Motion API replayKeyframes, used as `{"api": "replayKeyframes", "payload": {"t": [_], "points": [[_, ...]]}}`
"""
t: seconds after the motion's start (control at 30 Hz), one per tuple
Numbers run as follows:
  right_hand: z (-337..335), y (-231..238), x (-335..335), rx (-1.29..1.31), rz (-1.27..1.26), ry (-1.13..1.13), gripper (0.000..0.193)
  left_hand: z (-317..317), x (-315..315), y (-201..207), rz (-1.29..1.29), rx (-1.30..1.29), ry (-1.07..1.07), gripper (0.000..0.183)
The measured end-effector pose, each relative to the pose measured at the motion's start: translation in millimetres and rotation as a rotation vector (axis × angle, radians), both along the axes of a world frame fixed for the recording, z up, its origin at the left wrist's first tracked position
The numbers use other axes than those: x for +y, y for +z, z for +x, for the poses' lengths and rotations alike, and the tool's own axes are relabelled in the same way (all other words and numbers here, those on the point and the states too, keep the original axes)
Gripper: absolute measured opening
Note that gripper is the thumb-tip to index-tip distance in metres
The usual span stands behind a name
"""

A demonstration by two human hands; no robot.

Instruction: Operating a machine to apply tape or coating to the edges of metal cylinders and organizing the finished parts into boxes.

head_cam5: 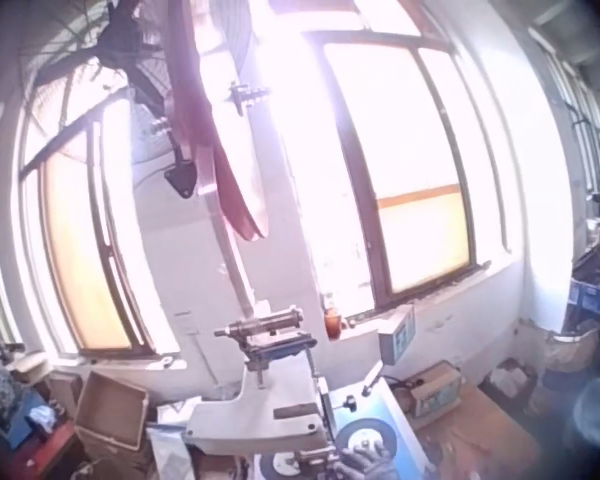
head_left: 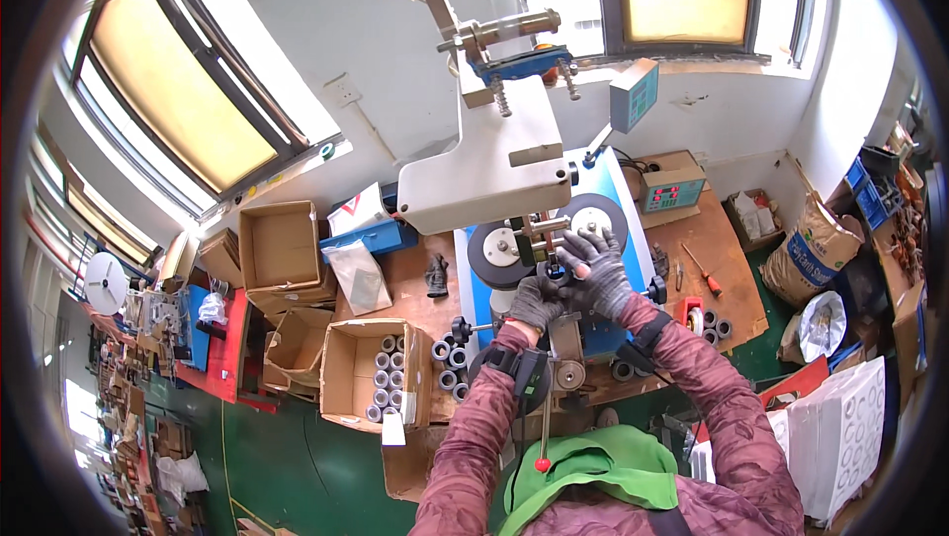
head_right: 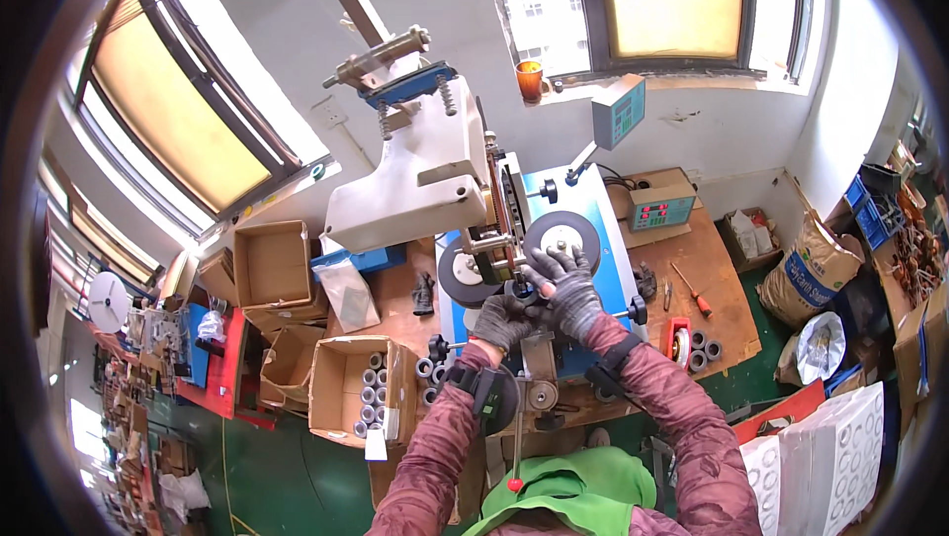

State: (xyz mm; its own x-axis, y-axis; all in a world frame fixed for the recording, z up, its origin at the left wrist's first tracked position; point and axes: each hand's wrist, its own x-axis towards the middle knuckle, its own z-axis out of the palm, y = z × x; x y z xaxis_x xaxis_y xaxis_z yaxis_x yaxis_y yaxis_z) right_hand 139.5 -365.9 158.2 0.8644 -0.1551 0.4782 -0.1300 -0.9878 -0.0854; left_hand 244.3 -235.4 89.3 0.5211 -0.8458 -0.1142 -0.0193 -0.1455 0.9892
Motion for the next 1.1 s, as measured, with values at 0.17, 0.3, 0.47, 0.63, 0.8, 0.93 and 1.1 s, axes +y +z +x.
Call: {"api": "replayKeyframes", "payload": {"t": [0.17, 0.3, 0.47, 0.63, 0.8, 0.93, 1.1], "points": [[-5, 3, -2, -0.026, -0.062, 0.106, 0.047, -25, 26, 44, -0.307, 0.703, 0.052, 0.034], [-7, 10, -3, 0.032, -0.040, 0.141, 0.049, -32, 94, 91, -0.412, 0.975, 0.203, 0.032], [-9, 15, -4, 0.025, -0.044, 0.109, 0.047, -41, 250, 12, -0.671, 0.700, 0.434, 0.022], [-4, 11, -7, 0.030, -0.054, 0.132, 0.049, -189, 216, -35, 0.076, 1.150, 0.274, 0.036], [-7, 7, -15, 0.016, -0.026, 0.148, 0.050, -164, 243, -65, 0.243, 0.952, 0.141, 0.039], [-10, 5, -13, 0.010, -0.024, 0.130, 0.048, -95, 236, -27, 0.415, 0.598, 0.253, 0.040], [-11, 12, -8, -0.005, 0.032, 0.154, 0.045, -3, 210, -55, 0.421, 0.136, 0.167, 0.037]]}}
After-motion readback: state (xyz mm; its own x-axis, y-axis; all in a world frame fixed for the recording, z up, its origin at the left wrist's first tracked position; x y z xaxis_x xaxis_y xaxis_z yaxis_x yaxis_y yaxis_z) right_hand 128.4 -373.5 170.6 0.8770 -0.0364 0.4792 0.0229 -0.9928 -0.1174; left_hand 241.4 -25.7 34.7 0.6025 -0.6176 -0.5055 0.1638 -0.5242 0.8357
